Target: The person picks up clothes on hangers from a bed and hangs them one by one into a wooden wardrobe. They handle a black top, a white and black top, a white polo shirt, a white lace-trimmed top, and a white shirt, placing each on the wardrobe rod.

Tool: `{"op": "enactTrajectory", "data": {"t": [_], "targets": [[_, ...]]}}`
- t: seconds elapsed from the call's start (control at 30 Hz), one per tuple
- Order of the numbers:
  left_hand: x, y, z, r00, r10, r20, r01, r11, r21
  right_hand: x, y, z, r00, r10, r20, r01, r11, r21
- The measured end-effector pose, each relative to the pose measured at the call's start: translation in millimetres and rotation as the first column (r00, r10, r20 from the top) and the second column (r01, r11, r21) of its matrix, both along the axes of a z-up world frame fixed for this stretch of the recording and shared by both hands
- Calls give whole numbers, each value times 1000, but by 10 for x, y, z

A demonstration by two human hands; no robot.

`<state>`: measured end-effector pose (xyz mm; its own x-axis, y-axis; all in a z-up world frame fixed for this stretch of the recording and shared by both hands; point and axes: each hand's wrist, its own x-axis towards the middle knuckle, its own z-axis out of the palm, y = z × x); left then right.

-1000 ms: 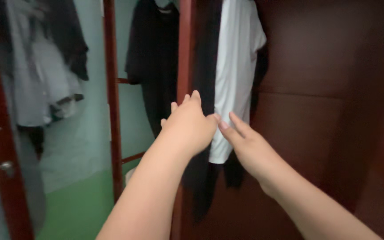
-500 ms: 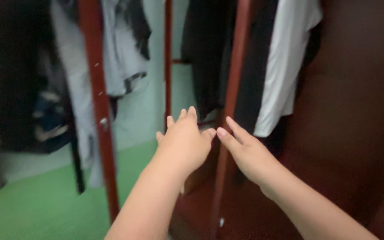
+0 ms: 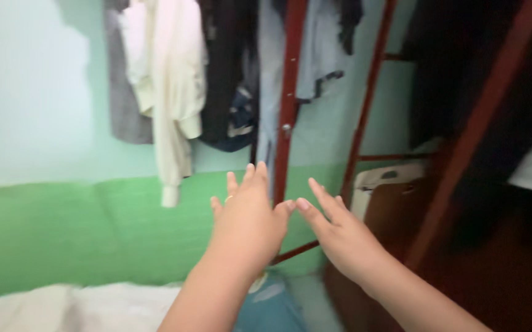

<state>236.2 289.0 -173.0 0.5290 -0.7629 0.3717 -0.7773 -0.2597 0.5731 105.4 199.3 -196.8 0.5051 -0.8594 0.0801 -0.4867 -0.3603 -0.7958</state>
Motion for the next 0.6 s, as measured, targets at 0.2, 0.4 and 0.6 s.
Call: {"op": "enactTrajectory", "data": {"t": [0.2, 0.4, 0.6], "targets": [[168, 612, -65, 982, 183, 37, -184, 983, 7, 397, 269, -168, 958, 278, 74, -267, 955, -132], [270, 1209, -199, 939, 344, 14, -344, 939, -4, 756, 612, -409, 882, 465, 78, -449, 879, -162], [312, 1726, -389, 890, 455, -22, -453, 888, 76, 1049, 1043, -617, 822, 567, -58, -565, 798, -210]]}}
